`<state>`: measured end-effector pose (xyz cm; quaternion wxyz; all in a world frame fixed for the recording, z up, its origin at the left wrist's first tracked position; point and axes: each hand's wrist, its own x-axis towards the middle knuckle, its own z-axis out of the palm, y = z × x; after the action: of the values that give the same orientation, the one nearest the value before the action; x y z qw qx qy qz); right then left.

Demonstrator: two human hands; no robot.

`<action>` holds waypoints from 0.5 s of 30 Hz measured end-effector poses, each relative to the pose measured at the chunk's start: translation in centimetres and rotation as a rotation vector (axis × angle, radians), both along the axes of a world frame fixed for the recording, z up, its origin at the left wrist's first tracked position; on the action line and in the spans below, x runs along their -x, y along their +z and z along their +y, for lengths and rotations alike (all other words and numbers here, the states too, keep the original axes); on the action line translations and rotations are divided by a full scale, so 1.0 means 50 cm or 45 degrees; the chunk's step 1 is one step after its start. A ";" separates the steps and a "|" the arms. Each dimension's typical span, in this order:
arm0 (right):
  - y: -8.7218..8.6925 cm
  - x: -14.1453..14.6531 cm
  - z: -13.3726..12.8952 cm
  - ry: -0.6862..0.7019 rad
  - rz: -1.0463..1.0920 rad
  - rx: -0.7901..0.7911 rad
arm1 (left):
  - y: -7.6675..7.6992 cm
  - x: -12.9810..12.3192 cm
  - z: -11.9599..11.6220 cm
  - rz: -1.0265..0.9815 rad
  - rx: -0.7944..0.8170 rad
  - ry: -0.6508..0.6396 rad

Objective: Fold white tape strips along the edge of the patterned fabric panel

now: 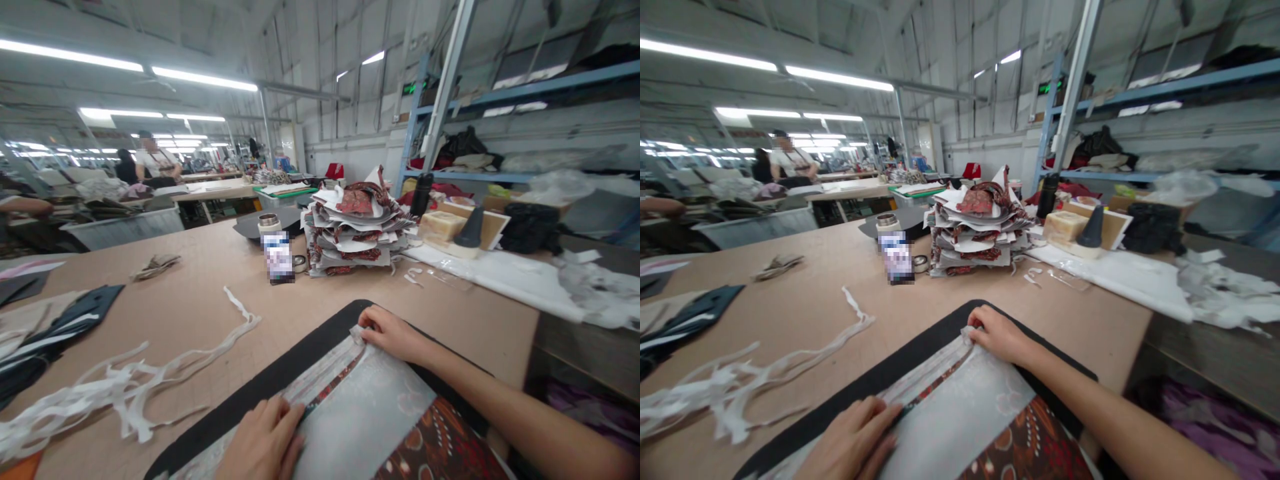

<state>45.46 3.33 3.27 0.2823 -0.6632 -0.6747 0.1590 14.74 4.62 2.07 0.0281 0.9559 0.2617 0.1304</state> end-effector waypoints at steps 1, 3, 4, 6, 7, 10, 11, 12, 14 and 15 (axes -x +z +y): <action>0.001 0.001 -0.004 0.042 -0.016 -0.043 | 0.003 -0.018 -0.001 0.030 0.035 0.010; -0.001 0.001 -0.014 0.170 -0.065 -0.133 | 0.010 -0.063 -0.001 0.087 0.117 0.029; -0.005 -0.001 -0.020 0.235 -0.102 -0.175 | 0.013 -0.088 -0.001 0.109 0.146 0.034; -0.019 -0.007 -0.034 0.317 -0.187 -0.244 | 0.019 -0.140 0.000 0.140 0.156 0.012; -0.027 -0.010 -0.040 0.333 -0.221 -0.280 | 0.020 -0.163 0.000 0.152 0.137 -0.013; -0.049 -0.018 -0.053 0.357 -0.268 -0.367 | 0.013 -0.219 -0.004 0.178 0.037 -0.077; -0.053 -0.019 -0.056 0.360 -0.279 -0.381 | 0.009 -0.231 -0.006 0.183 0.006 -0.088; -0.055 -0.019 -0.059 0.365 -0.295 -0.390 | 0.004 -0.240 -0.008 0.186 -0.017 -0.089; -0.055 -0.019 -0.064 0.377 -0.334 -0.406 | -0.006 -0.251 -0.011 0.184 -0.043 -0.075; -0.053 -0.019 -0.067 0.386 -0.348 -0.415 | -0.010 -0.253 -0.011 0.177 -0.047 -0.067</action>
<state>46.41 -0.01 0.60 0.2647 -0.5155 -0.8150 -0.0022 27.41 4.05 1.57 -0.0043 0.9695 0.2354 0.0679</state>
